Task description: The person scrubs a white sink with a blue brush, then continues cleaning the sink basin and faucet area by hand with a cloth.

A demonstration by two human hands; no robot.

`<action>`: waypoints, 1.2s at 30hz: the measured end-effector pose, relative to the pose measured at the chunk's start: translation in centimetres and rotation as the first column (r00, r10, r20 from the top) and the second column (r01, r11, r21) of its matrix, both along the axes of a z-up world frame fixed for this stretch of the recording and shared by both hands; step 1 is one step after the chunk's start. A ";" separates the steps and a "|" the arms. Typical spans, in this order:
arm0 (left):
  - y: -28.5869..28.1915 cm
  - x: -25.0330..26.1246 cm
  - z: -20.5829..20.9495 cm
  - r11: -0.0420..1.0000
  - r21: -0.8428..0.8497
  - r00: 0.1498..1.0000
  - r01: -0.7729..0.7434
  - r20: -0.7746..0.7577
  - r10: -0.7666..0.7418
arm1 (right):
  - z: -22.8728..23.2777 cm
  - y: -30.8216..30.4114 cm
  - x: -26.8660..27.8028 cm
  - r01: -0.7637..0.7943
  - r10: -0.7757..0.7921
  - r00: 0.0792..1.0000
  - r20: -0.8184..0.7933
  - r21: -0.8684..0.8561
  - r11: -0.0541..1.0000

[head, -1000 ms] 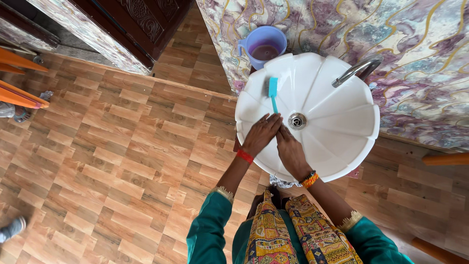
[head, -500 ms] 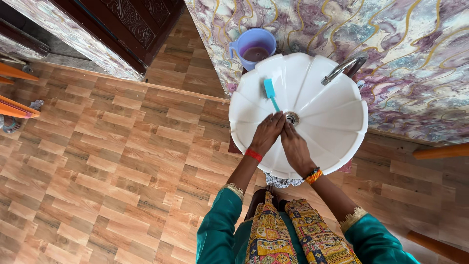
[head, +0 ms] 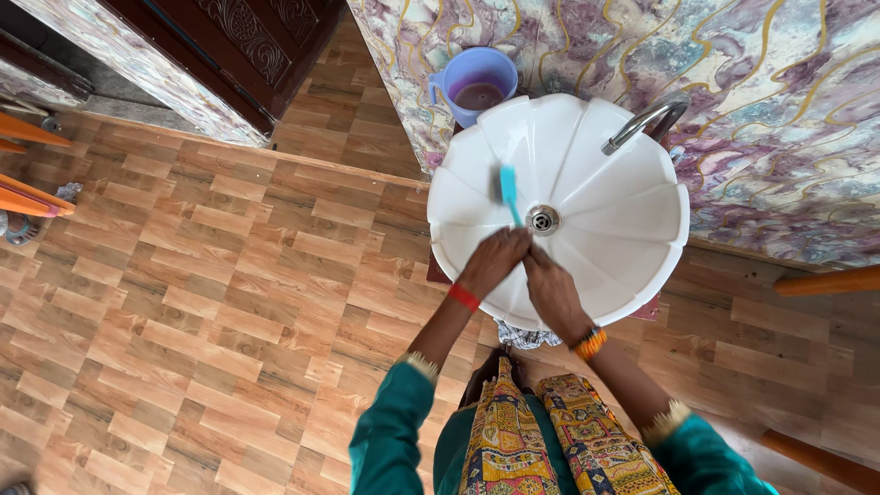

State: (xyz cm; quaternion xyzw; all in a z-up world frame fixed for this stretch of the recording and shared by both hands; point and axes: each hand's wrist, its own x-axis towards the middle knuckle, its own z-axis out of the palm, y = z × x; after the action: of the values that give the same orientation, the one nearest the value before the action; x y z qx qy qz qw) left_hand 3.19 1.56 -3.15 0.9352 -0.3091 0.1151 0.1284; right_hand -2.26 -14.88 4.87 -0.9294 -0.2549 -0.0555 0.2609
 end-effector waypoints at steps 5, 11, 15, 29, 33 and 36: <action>0.0 -4.5 0.3 0.987 -0.159 0.995 0.030 -0.094 -0.045 | 0.7 -0.7 -4.0 -0.035 0.035 0.999 -0.032 -0.006 0.999; 0.1 -2.1 2.3 0.982 -0.177 0.997 -0.064 0.022 0.069 | 0.7 0.4 -0.1 -0.040 0.041 0.996 0.073 -0.003 0.999; -1.4 -4.5 2.3 0.985 -0.160 0.986 -0.058 -0.164 0.031 | 1.2 -1.5 -2.6 -0.041 0.036 0.997 -0.064 -0.077 0.996; -2.5 -5.5 3.7 0.975 -0.181 0.940 -0.126 -0.335 0.059 | 2.1 -2.0 -3.0 -0.050 0.045 0.998 -0.043 -0.109 0.993; -3.3 -11.4 5.4 0.971 -0.236 0.964 -0.031 -0.262 -0.033 | 3.8 -4.3 -8.7 -0.097 0.074 0.983 -0.168 -0.133 0.986; -3.4 -14.0 7.3 0.974 -0.226 0.968 -0.024 -0.248 -0.034 | 5.5 -4.9 -10.5 -0.137 0.114 0.974 -0.197 -0.111 0.984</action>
State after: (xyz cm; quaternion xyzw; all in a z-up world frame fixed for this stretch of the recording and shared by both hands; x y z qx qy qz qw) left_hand -10.79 -1.87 4.15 0.9206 -0.2778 0.0302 0.2728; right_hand -12.74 -19.82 10.41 -0.9269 -0.2902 0.0659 0.2287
